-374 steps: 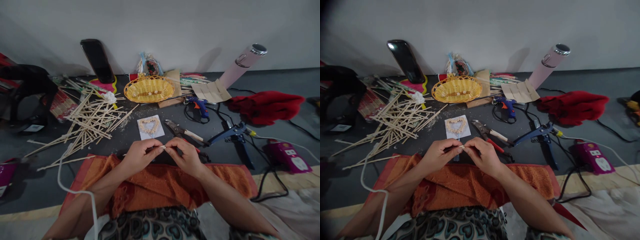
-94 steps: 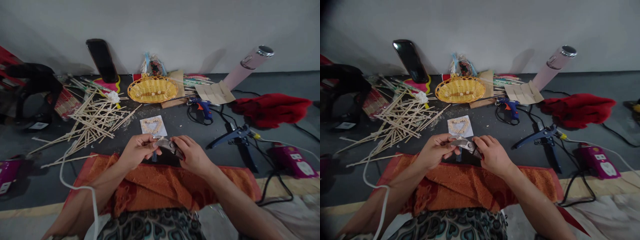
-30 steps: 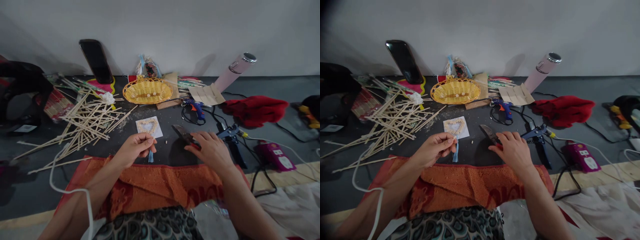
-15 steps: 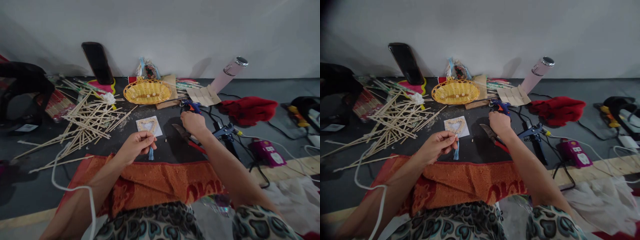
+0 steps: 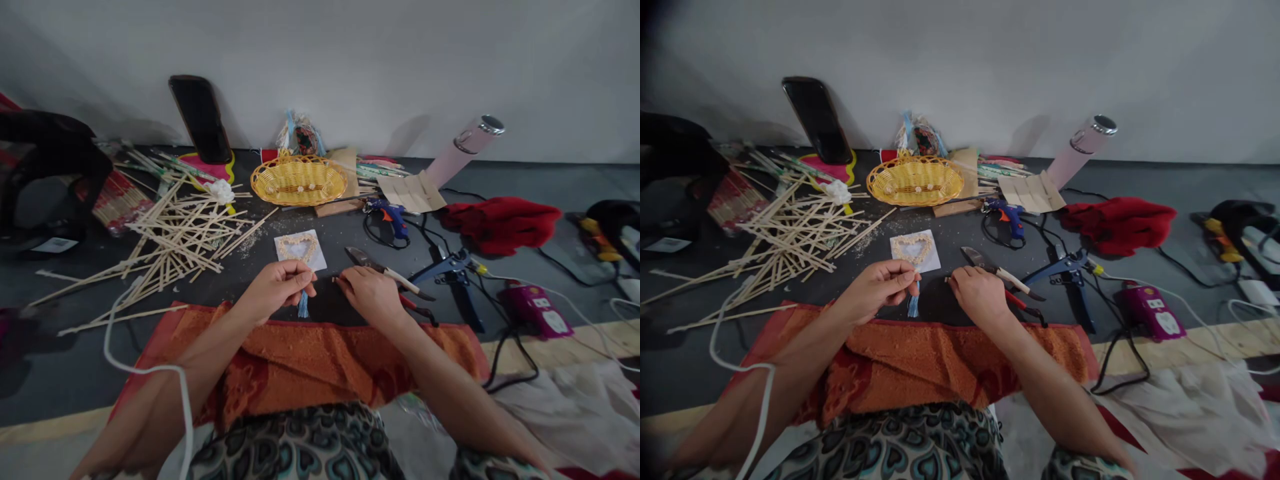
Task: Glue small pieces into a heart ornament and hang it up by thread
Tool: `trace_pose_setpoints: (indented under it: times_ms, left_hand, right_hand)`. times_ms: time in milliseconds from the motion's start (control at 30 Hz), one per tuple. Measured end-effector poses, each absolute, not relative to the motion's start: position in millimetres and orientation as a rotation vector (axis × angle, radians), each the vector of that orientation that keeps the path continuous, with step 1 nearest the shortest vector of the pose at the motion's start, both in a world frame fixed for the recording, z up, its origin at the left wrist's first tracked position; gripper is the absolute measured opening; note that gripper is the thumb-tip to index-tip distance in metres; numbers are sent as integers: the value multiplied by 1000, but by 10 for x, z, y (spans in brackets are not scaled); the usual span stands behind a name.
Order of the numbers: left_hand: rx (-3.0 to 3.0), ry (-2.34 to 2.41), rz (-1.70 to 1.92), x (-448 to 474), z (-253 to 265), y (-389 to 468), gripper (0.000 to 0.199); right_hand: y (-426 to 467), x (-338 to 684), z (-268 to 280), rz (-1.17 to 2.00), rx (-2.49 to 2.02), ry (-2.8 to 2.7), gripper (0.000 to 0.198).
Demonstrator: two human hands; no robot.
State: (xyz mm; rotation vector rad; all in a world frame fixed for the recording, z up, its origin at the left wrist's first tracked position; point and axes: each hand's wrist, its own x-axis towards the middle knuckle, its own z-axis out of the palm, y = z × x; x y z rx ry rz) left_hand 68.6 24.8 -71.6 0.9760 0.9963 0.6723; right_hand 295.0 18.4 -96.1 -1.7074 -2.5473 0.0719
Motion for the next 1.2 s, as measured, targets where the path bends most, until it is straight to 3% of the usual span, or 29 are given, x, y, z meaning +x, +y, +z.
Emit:
trace_pose_setpoints:
  times_ms: [300,433,733,900,1200]
  left_hand:
    - [1002,1008,678,686,-719,247,29]
    - [1014,1048,671,693,-716,248,29]
    - [981,1070,695,688,-753,274,30]
    - [927,1038,747,707,-760,249,34]
    - [961,989,716,786,-680,148,32]
  right_hand:
    - [202,2998,-892,219,-1700,-2430,17]
    - [236,3003,-833,217,-1563,-2454,21]
    - [323,2758,-968,191,-1356,-2620,10]
    - [299,2752,-897,199,-1276,-2342,15]
    - [190,2706,-782,184,-1127,-2043,5]
